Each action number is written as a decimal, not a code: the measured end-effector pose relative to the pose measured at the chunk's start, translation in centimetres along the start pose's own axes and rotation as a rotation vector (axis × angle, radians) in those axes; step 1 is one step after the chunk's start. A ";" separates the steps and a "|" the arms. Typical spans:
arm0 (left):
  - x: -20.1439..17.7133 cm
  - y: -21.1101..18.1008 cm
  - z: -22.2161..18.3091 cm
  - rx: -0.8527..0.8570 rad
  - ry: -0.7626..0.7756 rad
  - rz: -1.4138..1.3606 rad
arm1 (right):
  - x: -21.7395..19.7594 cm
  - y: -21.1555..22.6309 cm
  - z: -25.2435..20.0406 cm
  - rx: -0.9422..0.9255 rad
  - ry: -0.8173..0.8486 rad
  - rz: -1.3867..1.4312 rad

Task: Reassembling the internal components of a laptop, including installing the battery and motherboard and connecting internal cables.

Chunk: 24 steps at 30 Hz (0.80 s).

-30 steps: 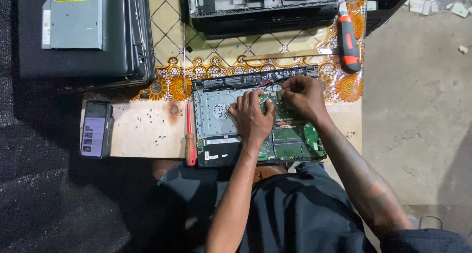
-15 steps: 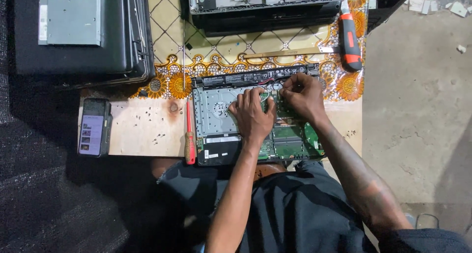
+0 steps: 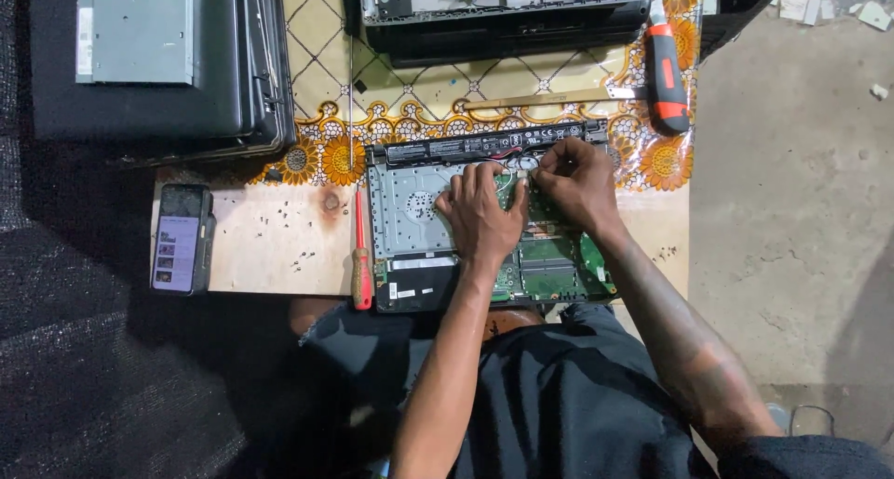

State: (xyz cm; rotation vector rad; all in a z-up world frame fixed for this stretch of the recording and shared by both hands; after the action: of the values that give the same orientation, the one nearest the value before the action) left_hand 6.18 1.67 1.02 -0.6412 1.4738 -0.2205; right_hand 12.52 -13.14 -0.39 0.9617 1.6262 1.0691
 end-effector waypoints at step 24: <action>-0.1 0.0 0.8 -0.146 -0.008 -0.187 | 0.2 -0.8 1.1 0.094 0.041 0.053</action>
State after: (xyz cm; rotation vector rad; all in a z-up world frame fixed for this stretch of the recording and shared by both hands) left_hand 6.98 1.95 1.13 -0.8980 1.4318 -0.2562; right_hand 13.47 -12.99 -1.40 1.0566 1.7052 1.0617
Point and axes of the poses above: each hand's wrist, its own z-axis towards the middle knuckle, its own x-axis out of the palm, y = z × x, the point moved 6 cm from there along z, towards the middle knuckle, and after that the axes turned 6 degrees about y, right-handed, at the moved point
